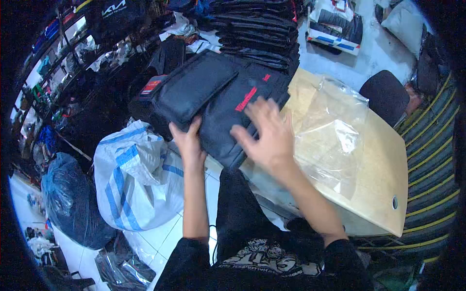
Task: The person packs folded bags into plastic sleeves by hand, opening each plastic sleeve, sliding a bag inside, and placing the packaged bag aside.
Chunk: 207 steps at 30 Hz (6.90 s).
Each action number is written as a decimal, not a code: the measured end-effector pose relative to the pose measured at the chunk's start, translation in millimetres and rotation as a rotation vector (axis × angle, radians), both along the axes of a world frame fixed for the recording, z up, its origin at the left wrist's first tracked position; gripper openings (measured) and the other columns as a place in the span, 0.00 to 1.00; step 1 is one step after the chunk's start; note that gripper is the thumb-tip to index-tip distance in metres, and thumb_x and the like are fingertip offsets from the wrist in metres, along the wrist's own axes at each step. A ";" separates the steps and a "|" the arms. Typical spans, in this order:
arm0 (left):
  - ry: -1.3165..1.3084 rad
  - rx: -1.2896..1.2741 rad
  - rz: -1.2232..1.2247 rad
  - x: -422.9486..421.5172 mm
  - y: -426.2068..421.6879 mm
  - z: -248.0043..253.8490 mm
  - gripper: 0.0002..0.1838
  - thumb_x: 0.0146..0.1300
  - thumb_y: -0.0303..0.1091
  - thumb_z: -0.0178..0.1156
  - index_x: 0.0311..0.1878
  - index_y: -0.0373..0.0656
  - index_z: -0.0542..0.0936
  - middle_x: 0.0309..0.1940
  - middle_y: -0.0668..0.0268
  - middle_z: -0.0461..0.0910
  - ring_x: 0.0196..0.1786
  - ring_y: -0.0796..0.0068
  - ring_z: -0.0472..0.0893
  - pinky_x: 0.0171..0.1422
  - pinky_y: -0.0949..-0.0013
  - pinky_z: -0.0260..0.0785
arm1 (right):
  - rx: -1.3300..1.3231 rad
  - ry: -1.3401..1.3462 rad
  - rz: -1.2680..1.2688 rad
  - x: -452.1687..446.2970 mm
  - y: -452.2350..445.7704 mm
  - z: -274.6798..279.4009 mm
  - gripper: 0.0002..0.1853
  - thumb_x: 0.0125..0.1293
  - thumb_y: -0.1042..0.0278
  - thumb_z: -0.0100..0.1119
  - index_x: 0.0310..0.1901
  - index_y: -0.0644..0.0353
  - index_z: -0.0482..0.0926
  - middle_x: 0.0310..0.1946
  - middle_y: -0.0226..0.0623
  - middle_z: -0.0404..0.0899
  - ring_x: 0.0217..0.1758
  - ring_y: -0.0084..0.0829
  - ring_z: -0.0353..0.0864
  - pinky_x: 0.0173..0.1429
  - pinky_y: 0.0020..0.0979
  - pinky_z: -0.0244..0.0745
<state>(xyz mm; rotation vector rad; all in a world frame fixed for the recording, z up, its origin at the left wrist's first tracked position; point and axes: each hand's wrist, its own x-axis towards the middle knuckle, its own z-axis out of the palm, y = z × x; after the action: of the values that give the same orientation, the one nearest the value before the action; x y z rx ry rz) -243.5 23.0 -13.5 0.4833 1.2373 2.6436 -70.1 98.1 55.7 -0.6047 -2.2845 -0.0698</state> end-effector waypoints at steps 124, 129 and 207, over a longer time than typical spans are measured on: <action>1.538 -0.138 -0.212 205.5 68.0 51.2 0.09 0.55 0.30 0.66 0.41 0.44 0.82 0.23 0.66 0.74 0.22 0.69 0.77 0.25 0.67 0.71 | -1.156 -0.337 0.032 294.0 -25.5 31.2 0.32 0.38 0.63 0.72 0.48 0.70 0.76 0.41 0.46 0.82 0.45 0.35 0.81 0.52 0.31 0.73; 1.630 -0.067 -0.177 203.2 65.2 49.2 0.12 0.52 0.31 0.68 0.41 0.45 0.82 0.21 0.67 0.72 0.20 0.72 0.76 0.24 0.68 0.68 | -1.516 -0.166 0.070 300.5 -9.6 22.9 0.30 0.44 0.69 0.68 0.52 0.71 0.74 0.44 0.41 0.81 0.47 0.30 0.78 0.55 0.29 0.71; 1.451 -0.082 -0.323 250.8 99.0 -6.2 0.09 0.50 0.23 0.66 0.37 0.41 0.81 0.19 0.65 0.69 0.20 0.68 0.74 0.23 0.67 0.66 | -1.762 1.217 0.105 344.9 -80.3 -46.3 0.31 0.64 0.63 0.58 0.66 0.65 0.60 0.59 0.45 0.71 0.59 0.35 0.74 0.62 0.35 0.71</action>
<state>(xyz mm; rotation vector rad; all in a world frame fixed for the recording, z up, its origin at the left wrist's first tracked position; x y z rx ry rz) 7.3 122.0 -19.7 2.5186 1.2370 1.7050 274.8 17.8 9.4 -0.8916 -0.6617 1.8893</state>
